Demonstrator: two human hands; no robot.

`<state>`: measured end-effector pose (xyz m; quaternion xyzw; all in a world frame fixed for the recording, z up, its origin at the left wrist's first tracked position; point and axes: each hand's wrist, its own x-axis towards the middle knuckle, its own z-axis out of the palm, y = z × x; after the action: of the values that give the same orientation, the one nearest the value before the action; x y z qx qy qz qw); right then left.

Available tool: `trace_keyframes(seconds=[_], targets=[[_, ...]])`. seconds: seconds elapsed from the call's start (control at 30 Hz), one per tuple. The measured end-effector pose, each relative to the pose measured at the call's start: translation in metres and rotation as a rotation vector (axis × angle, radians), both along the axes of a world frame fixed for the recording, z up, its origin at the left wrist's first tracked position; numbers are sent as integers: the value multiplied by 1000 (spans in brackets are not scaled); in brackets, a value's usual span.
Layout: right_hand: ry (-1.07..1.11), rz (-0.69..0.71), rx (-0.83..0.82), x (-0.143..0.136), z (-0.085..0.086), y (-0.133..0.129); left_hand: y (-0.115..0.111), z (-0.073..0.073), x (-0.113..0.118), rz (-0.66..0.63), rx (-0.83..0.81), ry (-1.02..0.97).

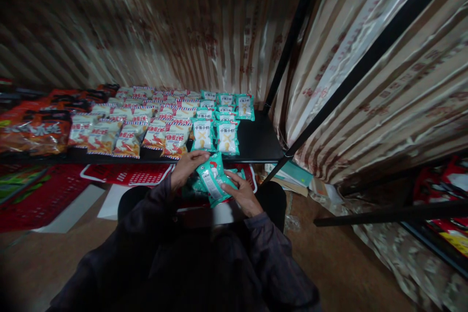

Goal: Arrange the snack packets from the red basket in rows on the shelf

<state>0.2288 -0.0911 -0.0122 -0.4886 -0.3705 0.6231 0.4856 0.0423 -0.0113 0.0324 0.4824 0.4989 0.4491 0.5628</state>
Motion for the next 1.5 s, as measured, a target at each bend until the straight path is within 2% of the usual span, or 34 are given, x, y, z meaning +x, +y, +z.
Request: trace_keyframes(seconds=[0.13,0.2,0.33,0.53,0.77,0.93,1.23,1.5], targets=[[-28,40,27,2,2,1,10,9,1,-184,29,116],[-37,43,35,3,1,1,11,10,5,-230,18,129],[-42,18,41,3,-2,-1,11,6,10,-119,27,111],[-79,-90,85,2,-1,-5,10,1,14,36,49,93],[-82,-190,102,0,-4,-8,11,2,19,75,14,68],[62,-194,13,2,-8,-8,16,1,22,132,22,116],[210,-193,-112,6,-10,-8,22,4,28,107,23,167],[295,-300,-122,4,-11,-11,21,8,25,16,18,169]])
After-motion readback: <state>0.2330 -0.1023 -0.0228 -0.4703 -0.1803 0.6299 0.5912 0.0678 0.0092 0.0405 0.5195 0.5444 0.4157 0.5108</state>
